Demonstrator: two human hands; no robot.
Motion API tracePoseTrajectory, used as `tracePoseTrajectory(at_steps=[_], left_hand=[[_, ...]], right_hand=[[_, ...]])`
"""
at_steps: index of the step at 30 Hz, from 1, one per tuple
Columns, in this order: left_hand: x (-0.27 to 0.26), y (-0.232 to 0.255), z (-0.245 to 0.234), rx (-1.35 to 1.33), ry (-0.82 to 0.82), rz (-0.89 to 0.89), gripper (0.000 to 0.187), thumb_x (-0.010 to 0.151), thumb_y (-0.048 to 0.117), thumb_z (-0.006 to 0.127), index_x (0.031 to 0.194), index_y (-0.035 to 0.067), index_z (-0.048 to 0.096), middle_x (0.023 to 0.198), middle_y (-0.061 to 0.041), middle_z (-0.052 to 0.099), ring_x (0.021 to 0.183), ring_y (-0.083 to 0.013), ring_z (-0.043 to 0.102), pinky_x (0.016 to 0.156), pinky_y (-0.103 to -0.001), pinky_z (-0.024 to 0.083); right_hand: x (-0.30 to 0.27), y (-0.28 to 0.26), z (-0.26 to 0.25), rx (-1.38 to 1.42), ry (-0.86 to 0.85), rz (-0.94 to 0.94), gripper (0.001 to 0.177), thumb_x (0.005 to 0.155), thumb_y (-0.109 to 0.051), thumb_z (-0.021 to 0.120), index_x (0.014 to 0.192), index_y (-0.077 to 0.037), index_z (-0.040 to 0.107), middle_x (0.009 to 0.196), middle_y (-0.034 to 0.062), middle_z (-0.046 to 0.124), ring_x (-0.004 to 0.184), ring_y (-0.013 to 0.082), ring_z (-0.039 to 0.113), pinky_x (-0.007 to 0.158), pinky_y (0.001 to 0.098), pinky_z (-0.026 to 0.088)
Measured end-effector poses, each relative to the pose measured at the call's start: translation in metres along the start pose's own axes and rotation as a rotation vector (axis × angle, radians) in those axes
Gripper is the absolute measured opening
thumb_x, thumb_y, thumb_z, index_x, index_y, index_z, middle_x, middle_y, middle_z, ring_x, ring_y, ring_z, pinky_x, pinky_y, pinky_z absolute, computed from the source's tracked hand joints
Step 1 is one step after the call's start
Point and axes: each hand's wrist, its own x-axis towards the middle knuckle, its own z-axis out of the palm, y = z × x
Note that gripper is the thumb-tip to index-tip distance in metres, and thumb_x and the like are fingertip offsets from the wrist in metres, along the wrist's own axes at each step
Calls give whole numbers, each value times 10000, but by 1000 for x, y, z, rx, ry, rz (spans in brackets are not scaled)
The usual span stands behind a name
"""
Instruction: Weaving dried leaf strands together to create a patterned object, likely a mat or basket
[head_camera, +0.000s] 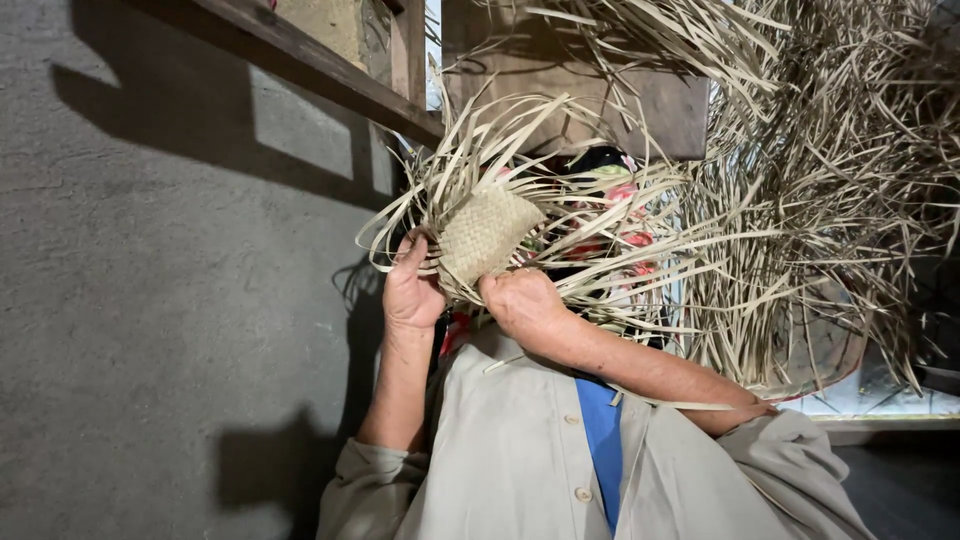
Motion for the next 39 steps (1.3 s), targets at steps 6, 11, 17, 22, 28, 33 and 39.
tracePoseTrajectory(at_steps=[6,11,17,22,28,33,39], left_hand=[[-2,2,6,-8,-11,6,143,872,99,593,1009,68,622,966,-151,683,941,-282,669,859,-428,542],[-6,4,20,-27,0,23,112,879,107,591,980,83,632,961,-133,691,928,-271,674,862,-420,543],[6,-3,-7,-12,28,-4,147,878,133,599,1012,96,645,1006,-122,689,945,-264,669,873,-425,536],[18,2,-13,9,61,-3,151,865,126,611,1008,92,646,992,-120,693,922,-262,675,864,-419,547],[39,10,-22,83,114,-6,209,872,171,634,1061,82,635,1039,-126,676,946,-269,667,873,-443,545],[46,23,-10,109,152,-33,216,868,206,654,1027,60,654,1019,-166,682,906,-290,689,824,-449,579],[22,40,21,170,147,-62,643,774,634,552,975,34,668,930,-181,699,828,-263,708,755,-413,601]], right_hand=[[-1,0,1,11,-23,3,83,772,-173,507,722,-120,547,533,43,542,482,236,563,453,367,414],[-1,1,4,48,-41,24,107,789,-177,485,726,-111,540,531,47,546,481,239,571,455,371,427],[0,0,-5,2,-65,19,59,766,-167,490,723,-145,525,524,12,522,482,218,561,433,355,416],[13,-3,-44,92,-74,5,79,790,-183,493,754,-150,555,574,3,559,559,200,600,469,338,455],[21,6,-73,226,-117,-15,274,705,-262,704,882,-76,609,867,120,545,889,308,539,724,399,426],[5,-1,-59,183,-250,18,633,630,-351,791,1126,-58,530,977,126,534,935,305,551,778,414,425],[-2,2,-44,71,-81,31,214,834,-198,522,1044,-155,535,762,8,537,655,190,584,544,312,457]])
